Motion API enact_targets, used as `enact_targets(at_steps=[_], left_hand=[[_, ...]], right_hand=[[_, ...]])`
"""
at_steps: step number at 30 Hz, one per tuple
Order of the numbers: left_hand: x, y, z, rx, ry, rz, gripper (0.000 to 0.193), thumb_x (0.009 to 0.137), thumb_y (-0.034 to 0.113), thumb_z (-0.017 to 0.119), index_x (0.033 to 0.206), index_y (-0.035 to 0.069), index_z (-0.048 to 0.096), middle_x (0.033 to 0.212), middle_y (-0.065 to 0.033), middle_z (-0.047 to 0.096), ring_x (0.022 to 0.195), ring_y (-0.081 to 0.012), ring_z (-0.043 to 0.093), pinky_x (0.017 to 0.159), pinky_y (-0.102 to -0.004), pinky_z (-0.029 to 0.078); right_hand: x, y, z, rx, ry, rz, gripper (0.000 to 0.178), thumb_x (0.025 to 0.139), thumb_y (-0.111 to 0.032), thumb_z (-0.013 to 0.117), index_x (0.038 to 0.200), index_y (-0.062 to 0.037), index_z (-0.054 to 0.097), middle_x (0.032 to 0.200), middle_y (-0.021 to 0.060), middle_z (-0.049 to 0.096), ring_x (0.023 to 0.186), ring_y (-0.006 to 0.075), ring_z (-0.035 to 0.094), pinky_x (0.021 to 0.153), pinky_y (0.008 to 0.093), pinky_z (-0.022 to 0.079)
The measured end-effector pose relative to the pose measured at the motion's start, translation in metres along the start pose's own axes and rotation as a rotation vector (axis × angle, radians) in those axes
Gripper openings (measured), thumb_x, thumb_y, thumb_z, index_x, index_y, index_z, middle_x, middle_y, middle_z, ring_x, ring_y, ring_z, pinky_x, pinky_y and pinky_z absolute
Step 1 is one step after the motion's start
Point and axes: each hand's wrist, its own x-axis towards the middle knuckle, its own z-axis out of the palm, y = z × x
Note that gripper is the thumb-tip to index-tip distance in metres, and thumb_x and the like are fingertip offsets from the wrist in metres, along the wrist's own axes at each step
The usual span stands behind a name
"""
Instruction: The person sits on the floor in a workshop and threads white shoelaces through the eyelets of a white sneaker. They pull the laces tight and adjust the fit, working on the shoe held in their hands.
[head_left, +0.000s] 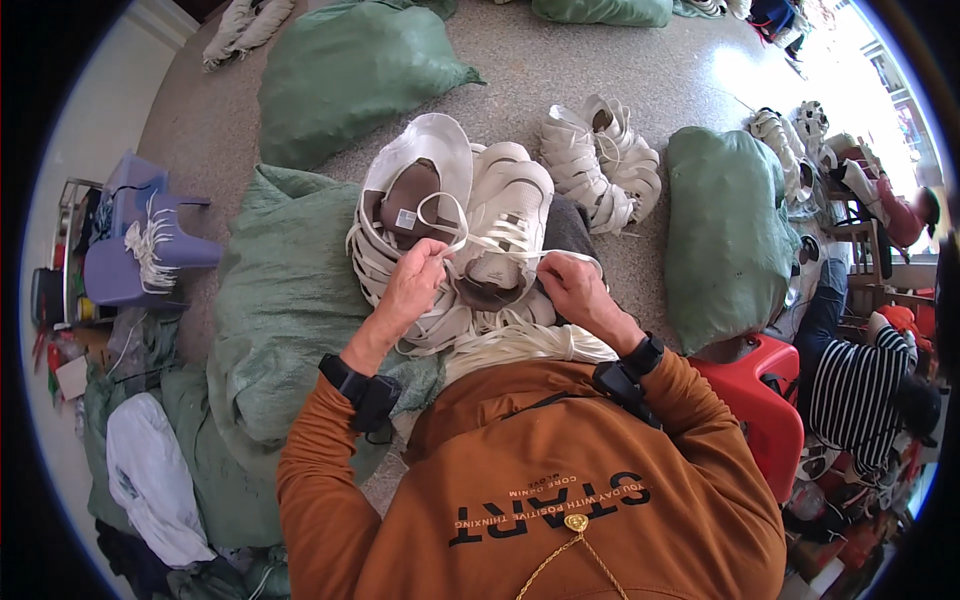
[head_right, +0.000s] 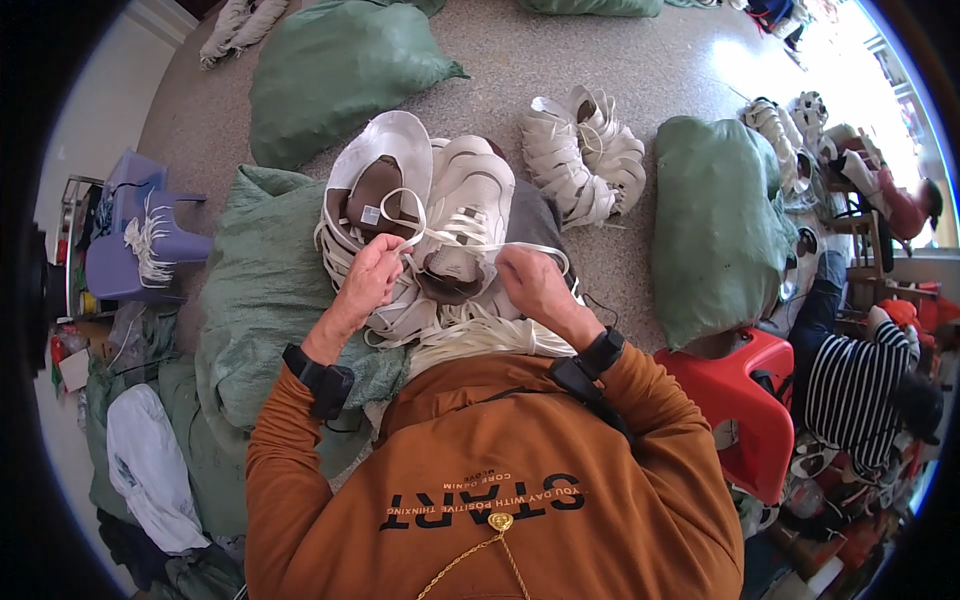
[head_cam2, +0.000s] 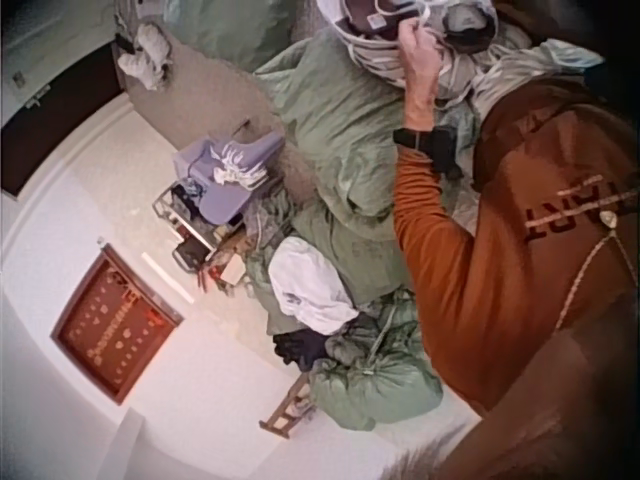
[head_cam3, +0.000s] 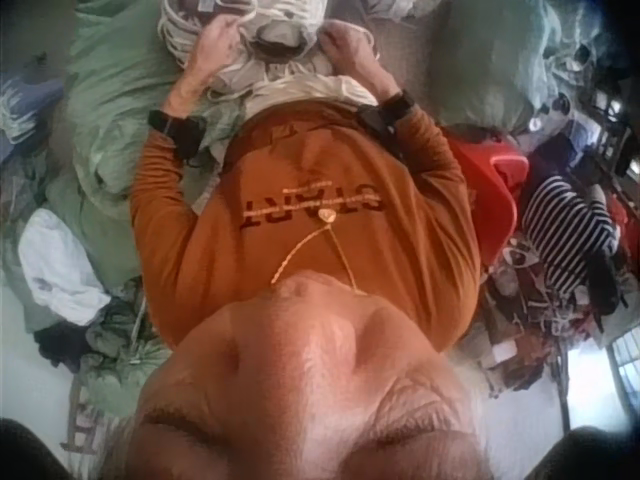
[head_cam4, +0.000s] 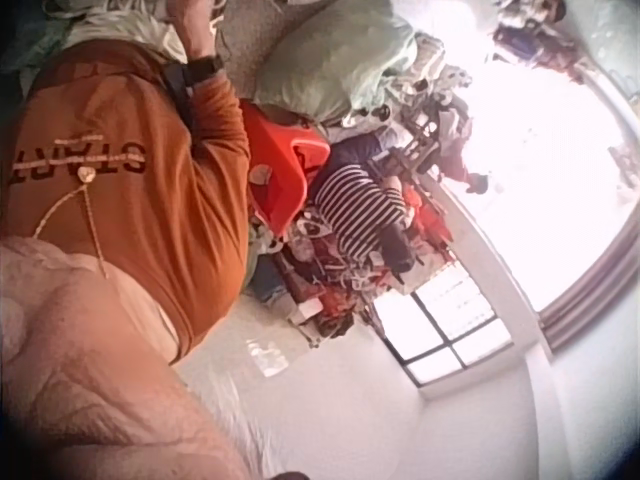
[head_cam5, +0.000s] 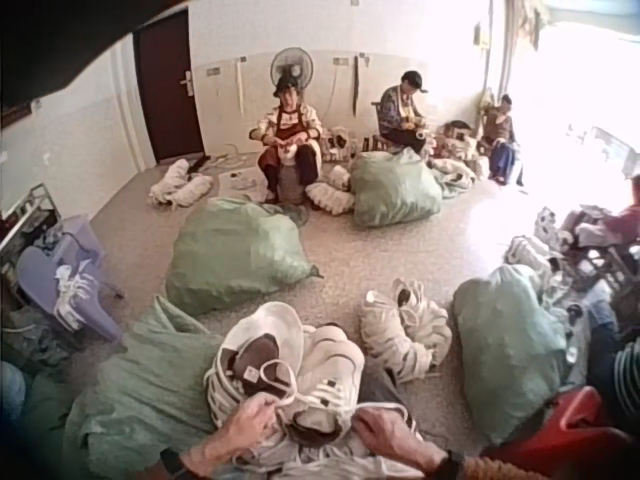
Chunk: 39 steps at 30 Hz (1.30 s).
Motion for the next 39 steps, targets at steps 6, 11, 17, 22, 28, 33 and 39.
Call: enact_targets(at_steps=[6, 11, 17, 22, 28, 33, 39], left_hand=[[0.0, 0.003, -0.002, -0.077, -0.107, 0.023, 0.018, 0.105, 0.016, 0.05, 0.114, 0.001, 0.055, 0.083, -0.0027, 0.064, 0.058, -0.0057, 0.057, 0.055, -0.021, 0.052], [0.004, 0.008, 0.001, -0.05, -0.03, 0.042, 0.014, 0.103, 0.014, 0.055, 0.11, 0.002, 0.058, 0.088, -0.0071, 0.071, 0.068, -0.0097, 0.067, 0.062, -0.0232, 0.056], [0.023, -0.009, 0.007, 0.374, 0.196, 0.532, 0.01, 0.096, 0.01, 0.069, 0.093, 0.001, 0.067, 0.077, 0.0015, 0.062, 0.059, -0.0057, 0.054, 0.055, -0.0213, 0.045], [0.024, 0.004, 0.011, 0.308, 0.132, 0.355, 0.011, 0.095, 0.009, 0.069, 0.091, -0.001, 0.068, 0.081, 0.0022, 0.064, 0.061, -0.0045, 0.053, 0.055, -0.0217, 0.044], [0.027, 0.011, 0.016, 0.054, 0.071, 0.246, 0.011, 0.1, 0.01, 0.062, 0.102, 0.0, 0.064, 0.087, -0.0035, 0.071, 0.064, -0.0069, 0.064, 0.052, -0.0208, 0.051], [0.022, 0.024, 0.011, 0.097, 0.06, 0.108, 0.012, 0.099, 0.011, 0.062, 0.102, 0.0, 0.064, 0.086, -0.0043, 0.071, 0.063, -0.0061, 0.063, 0.05, -0.0198, 0.048], [0.036, -0.005, 0.009, 0.258, 0.107, 0.462, 0.012, 0.098, 0.013, 0.066, 0.098, 0.001, 0.067, 0.078, 0.0004, 0.066, 0.058, -0.0031, 0.055, 0.048, -0.0182, 0.045]], right_hand=[[0.004, -0.004, 0.001, -0.142, -0.082, 0.008, 0.01, 0.091, -0.007, 0.057, 0.085, 0.0011, 0.059, 0.078, 0.021, 0.064, 0.075, 0.0414, 0.064, 0.067, 0.0478, 0.049], [0.02, -0.016, -0.004, -0.399, -0.237, 0.001, 0.011, 0.087, -0.008, 0.057, 0.082, 0.0016, 0.058, 0.077, 0.0221, 0.064, 0.074, 0.0413, 0.065, 0.066, 0.0501, 0.05], [0.029, -0.033, 0.011, -0.628, -0.25, -0.079, 0.01, 0.081, -0.008, 0.061, 0.082, 0.0023, 0.061, 0.074, 0.0219, 0.067, 0.071, 0.0405, 0.069, 0.065, 0.0496, 0.054], [0.02, -0.019, 0.008, -0.297, -0.107, -0.062, 0.01, 0.087, -0.009, 0.06, 0.084, 0.0007, 0.058, 0.076, 0.0211, 0.064, 0.071, 0.0419, 0.065, 0.063, 0.0479, 0.05], [-0.001, -0.006, 0.008, -0.058, -0.032, -0.068, 0.006, 0.089, -0.004, 0.059, 0.093, -0.001, 0.055, 0.078, 0.0209, 0.063, 0.075, 0.0424, 0.063, 0.065, 0.0479, 0.048], [-0.005, -0.004, 0.011, -0.037, -0.027, -0.024, 0.007, 0.091, -0.005, 0.059, 0.096, -0.0013, 0.057, 0.079, 0.0207, 0.064, 0.076, 0.042, 0.063, 0.066, 0.0475, 0.049], [-0.005, -0.009, 0.01, -0.005, -0.039, 0.018, 0.009, 0.093, -0.009, 0.061, 0.097, -0.0012, 0.057, 0.08, 0.02, 0.064, 0.078, 0.0409, 0.064, 0.067, 0.046, 0.05]])
